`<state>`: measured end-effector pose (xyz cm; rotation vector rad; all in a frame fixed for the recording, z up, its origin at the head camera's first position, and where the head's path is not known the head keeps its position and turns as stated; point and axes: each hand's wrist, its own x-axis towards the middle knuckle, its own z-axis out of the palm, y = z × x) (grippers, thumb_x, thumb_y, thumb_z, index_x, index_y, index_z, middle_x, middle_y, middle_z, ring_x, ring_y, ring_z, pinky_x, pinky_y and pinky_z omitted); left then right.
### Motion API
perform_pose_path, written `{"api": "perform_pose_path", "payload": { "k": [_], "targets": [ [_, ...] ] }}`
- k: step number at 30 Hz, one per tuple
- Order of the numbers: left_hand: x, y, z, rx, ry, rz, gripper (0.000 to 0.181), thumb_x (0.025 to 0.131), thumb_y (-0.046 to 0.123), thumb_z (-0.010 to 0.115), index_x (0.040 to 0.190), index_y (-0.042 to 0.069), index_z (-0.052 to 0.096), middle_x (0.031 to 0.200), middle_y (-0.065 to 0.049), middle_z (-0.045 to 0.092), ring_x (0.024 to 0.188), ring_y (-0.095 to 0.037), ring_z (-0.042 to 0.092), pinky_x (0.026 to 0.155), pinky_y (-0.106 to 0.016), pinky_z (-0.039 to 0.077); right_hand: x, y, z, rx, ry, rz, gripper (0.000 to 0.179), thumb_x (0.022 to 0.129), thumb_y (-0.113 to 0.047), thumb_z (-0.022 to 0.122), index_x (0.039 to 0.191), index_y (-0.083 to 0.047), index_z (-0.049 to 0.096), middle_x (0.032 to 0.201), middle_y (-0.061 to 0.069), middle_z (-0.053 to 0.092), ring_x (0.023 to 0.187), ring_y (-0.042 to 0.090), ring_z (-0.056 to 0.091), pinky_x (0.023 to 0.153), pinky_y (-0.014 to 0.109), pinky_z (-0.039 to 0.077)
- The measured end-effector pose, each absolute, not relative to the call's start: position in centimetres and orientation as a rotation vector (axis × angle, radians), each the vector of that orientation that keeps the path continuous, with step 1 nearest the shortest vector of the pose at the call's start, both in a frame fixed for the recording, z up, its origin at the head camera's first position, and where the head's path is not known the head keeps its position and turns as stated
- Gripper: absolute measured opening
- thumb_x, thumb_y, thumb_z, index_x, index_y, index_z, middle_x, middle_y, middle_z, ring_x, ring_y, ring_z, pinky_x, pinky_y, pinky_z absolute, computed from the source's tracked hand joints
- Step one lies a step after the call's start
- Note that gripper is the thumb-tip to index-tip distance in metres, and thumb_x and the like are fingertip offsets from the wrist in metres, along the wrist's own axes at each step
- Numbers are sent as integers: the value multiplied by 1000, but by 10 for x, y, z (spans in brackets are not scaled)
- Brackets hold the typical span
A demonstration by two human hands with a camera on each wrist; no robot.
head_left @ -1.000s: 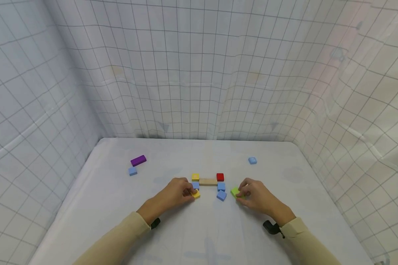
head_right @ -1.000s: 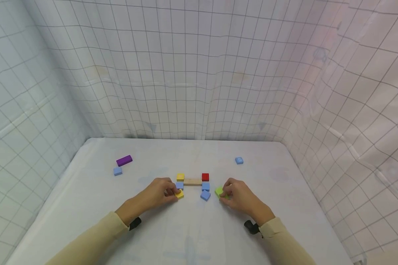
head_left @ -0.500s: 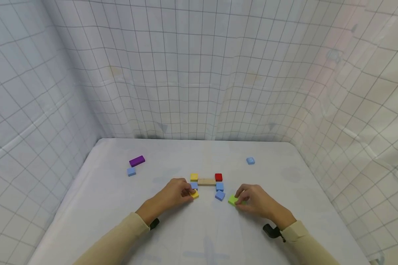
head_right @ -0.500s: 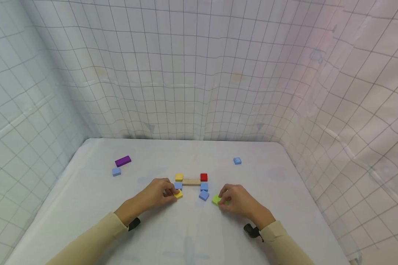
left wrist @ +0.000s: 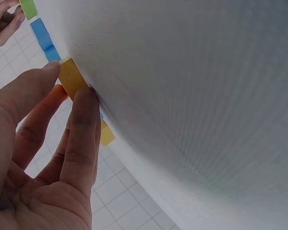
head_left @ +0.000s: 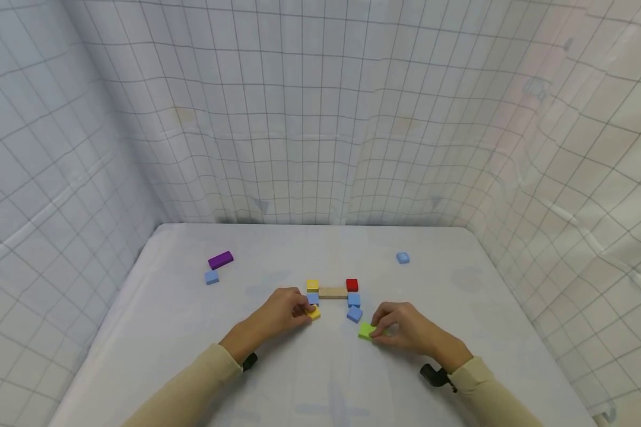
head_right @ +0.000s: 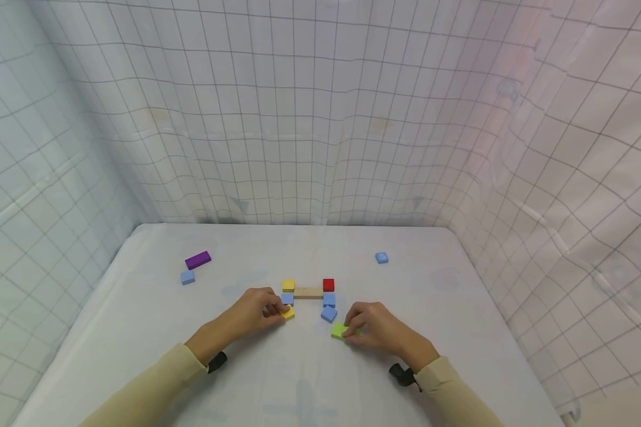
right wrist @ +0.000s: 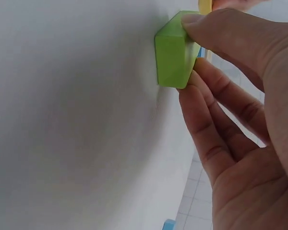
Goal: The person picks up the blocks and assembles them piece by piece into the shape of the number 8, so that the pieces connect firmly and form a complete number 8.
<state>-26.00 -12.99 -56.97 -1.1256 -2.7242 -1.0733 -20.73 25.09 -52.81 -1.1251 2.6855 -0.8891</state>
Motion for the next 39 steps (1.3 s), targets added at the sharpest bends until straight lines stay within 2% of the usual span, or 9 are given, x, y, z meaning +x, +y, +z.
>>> {"api": "perform_pose_path", "payload": {
  "k": [9, 10, 16, 17, 23, 30, 34, 35, 39],
  "targets": [
    [-240, -122, -524, -1024, -2859, -1119, 14, 96, 2, 95, 109, 1, 89, 100, -7, 80, 88, -9, 76, 80, -25, 68, -207, 234, -527, -1284, 2694, -879, 12, 98, -8, 95, 104, -19, 94, 119, -1, 84, 111, 14, 80, 101, 32, 70],
    [-245, -124, -535, -1047, -2835, -1096, 14, 98, 7, 95, 110, 2, 90, 102, -6, 80, 90, -9, 76, 82, -24, 68, -207, 232, -527, -1288, 2690, -879, 12, 98, -8, 95, 105, -18, 94, 119, 0, 84, 112, 14, 80, 101, 32, 70],
    [-253, -128, -551, -1072, -2791, -1060, 13, 98, 9, 96, 108, 4, 90, 100, -5, 80, 88, -8, 73, 80, -23, 67, -206, 219, -528, -1269, 2680, -863, 12, 99, -10, 95, 108, -18, 94, 120, 0, 85, 114, 13, 80, 104, 31, 69],
    [-249, -126, -544, -1049, -2815, -1073, 12, 96, 4, 96, 107, 3, 90, 99, -6, 79, 86, -7, 72, 78, -24, 67, -206, 217, -528, -1270, 2683, -859, 11, 100, -10, 95, 108, -18, 94, 120, 0, 85, 114, 13, 80, 104, 31, 69],
    [-270, -129, -583, -1046, -2797, -1076, 14, 94, 10, 99, 105, 10, 90, 98, 0, 79, 85, -1, 72, 75, -20, 66, -207, 206, -530, -1284, 2703, -833, 11, 99, -11, 95, 108, -18, 93, 120, -3, 85, 117, 15, 80, 105, 33, 69],
    [-261, -126, -565, -1034, -2824, -1092, 11, 97, 8, 96, 106, 7, 90, 98, -2, 78, 85, -4, 70, 74, -23, 65, -207, 194, -529, -1261, 2702, -777, 10, 102, -16, 94, 111, -19, 93, 122, -4, 85, 118, 13, 78, 106, 31, 67],
    [-267, -127, -576, -1014, -2832, -1092, 13, 94, 9, 98, 104, 9, 90, 97, 0, 79, 84, -1, 69, 73, -21, 63, -207, 186, -528, -1294, 2683, -778, 10, 102, -15, 93, 111, -18, 93, 122, -3, 84, 115, 11, 77, 103, 28, 67],
    [-261, -126, -569, -1020, -2822, -1051, 14, 95, 9, 98, 106, 7, 90, 99, -3, 80, 86, -6, 71, 76, -22, 65, -208, 184, -528, -1301, 2681, -775, 9, 102, -15, 93, 111, -19, 93, 122, -3, 84, 114, 11, 77, 103, 28, 67],
    [-270, -130, -591, -1026, -2817, -1033, 14, 95, 15, 99, 106, 11, 91, 100, 1, 80, 87, -5, 72, 76, -20, 64, -209, 177, -530, -1302, 2688, -734, 9, 103, -18, 93, 111, -20, 94, 122, -4, 83, 114, 8, 76, 102, 26, 66]
  ]
}}
